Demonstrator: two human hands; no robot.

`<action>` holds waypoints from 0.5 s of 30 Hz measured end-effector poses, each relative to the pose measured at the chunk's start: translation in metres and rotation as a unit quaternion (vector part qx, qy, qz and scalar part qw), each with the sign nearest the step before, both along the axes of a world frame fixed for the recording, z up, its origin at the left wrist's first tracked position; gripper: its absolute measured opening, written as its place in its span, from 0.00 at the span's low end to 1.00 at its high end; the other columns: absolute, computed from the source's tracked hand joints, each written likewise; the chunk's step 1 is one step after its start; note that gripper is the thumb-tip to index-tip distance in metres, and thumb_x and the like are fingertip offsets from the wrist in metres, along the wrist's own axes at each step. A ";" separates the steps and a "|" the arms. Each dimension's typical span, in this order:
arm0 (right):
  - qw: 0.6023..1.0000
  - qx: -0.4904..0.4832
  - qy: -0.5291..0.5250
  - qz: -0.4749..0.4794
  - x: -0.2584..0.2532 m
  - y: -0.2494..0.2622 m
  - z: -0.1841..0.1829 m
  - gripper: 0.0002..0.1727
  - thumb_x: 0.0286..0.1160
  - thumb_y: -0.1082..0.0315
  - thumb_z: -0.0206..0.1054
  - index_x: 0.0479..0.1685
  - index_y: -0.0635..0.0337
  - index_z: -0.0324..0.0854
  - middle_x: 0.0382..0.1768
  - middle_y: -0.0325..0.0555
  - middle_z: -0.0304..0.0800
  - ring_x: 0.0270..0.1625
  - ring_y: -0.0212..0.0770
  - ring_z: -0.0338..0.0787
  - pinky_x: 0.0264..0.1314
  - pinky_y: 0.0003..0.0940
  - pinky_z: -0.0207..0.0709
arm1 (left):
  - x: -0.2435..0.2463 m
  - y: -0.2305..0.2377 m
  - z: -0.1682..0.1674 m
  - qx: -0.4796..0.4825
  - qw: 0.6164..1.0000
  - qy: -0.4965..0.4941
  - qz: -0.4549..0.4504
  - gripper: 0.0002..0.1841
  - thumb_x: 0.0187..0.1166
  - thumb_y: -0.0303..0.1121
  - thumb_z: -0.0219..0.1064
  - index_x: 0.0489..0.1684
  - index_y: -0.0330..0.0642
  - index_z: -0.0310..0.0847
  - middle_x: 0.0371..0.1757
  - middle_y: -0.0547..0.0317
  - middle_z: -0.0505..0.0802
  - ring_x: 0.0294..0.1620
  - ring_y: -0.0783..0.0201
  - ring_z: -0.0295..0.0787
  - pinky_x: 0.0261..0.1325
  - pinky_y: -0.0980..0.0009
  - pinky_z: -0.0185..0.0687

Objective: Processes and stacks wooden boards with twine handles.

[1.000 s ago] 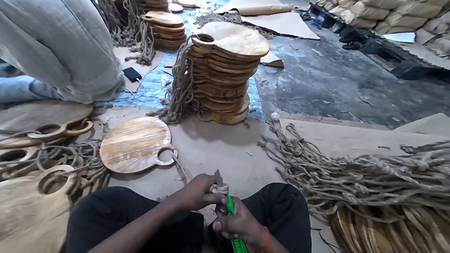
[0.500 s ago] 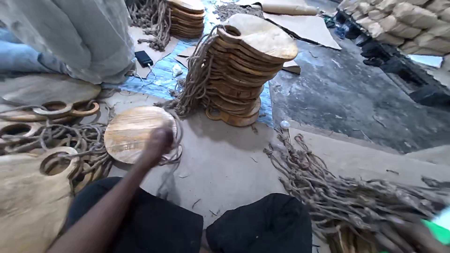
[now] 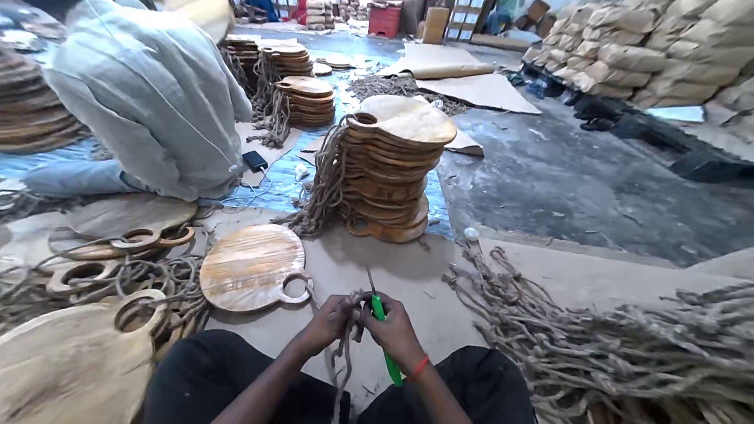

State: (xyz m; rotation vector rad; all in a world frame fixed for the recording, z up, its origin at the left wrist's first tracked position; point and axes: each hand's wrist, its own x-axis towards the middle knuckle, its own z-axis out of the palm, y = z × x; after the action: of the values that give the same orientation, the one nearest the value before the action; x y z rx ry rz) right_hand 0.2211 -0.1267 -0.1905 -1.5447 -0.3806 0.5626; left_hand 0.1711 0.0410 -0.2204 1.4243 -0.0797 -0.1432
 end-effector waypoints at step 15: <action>0.986 -0.153 -0.064 -0.028 0.009 0.001 -0.006 0.09 0.69 0.69 0.75 0.44 0.64 0.89 0.33 0.39 0.91 0.23 0.28 0.83 0.27 0.26 0.80 | 0.027 0.015 -0.003 0.141 0.975 0.140 0.096 0.21 0.93 0.46 0.54 0.53 0.35 0.85 0.32 0.61 0.90 0.25 0.70 0.80 0.34 0.69 0.77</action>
State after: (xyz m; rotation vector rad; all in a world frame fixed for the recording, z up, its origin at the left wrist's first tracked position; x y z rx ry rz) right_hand 0.2297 -0.1261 -0.1961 -1.8875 -0.3578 0.4954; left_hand 0.1985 0.0556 -0.2230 1.6726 0.3215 -0.1986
